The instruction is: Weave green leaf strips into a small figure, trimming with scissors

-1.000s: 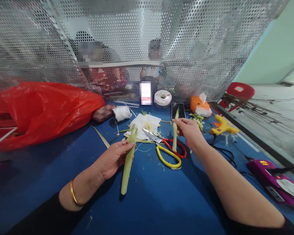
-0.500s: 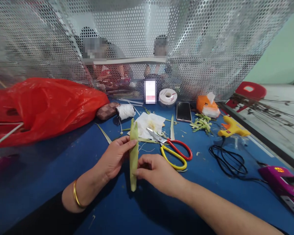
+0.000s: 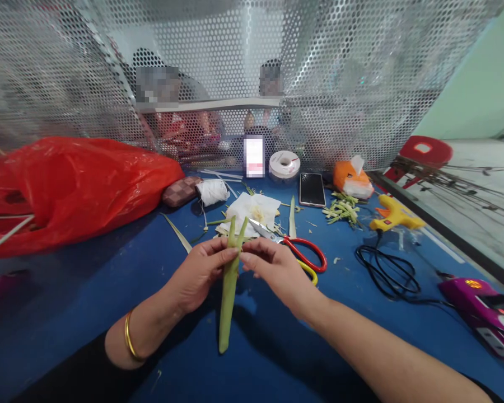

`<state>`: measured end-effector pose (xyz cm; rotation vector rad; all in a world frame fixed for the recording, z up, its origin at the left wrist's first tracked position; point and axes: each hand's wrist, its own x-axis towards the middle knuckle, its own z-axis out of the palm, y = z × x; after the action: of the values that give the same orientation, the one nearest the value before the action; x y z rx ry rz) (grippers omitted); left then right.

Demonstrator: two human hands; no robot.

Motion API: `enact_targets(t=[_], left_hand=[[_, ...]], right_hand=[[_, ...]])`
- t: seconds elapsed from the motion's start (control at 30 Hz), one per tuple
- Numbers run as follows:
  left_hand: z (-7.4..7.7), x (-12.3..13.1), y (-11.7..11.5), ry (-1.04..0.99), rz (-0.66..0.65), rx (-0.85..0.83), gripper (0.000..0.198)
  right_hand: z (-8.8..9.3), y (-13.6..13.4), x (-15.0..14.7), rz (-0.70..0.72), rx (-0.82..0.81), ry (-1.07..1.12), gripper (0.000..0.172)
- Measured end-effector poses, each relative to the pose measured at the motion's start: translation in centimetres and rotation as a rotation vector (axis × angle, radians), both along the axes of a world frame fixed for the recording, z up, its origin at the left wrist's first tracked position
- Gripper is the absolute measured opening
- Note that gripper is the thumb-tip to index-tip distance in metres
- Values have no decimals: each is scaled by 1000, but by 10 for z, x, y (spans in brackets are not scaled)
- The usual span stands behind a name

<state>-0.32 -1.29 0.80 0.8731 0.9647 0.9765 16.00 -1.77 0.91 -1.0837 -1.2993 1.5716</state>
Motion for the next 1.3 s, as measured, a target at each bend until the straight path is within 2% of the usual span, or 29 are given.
enact_targets(t=[0.07,0.23,0.43,0.57,0.63,0.8,0.93,1.13,1.2,1.3], left_hand=[[-1,2,-3,22,-42,2,21],[-2,6,-6,104,-43,31,19],[3,1,-6,146,-344,-61,24],[5,-5,-5,127,-494,-73,23],[5,-7,-4,135,-528,-82,24],[1,-7,-2,184,-487,-76,26],[-1,-3,-3,197,-534,-6,29],[-1,4,-2,100,-186,77,30],[-1,6,-3,90,-122,95,27],[0,7,-4,41,-108,80,23]], right_hand=[[0,2,2,-41,-1,62,24],[-5,3,5,-119,-28,134,16],[-1,10,11,-298,-41,217,24],[-2,17,17,-398,-53,263,24],[-3,20,20,-423,-68,299,25],[-1,20,20,-364,-110,343,24],[4,15,16,-283,-13,227,22],[1,4,7,-57,1,56,20],[-1,2,3,-30,7,37,20],[-2,-1,1,-60,18,34,20]])
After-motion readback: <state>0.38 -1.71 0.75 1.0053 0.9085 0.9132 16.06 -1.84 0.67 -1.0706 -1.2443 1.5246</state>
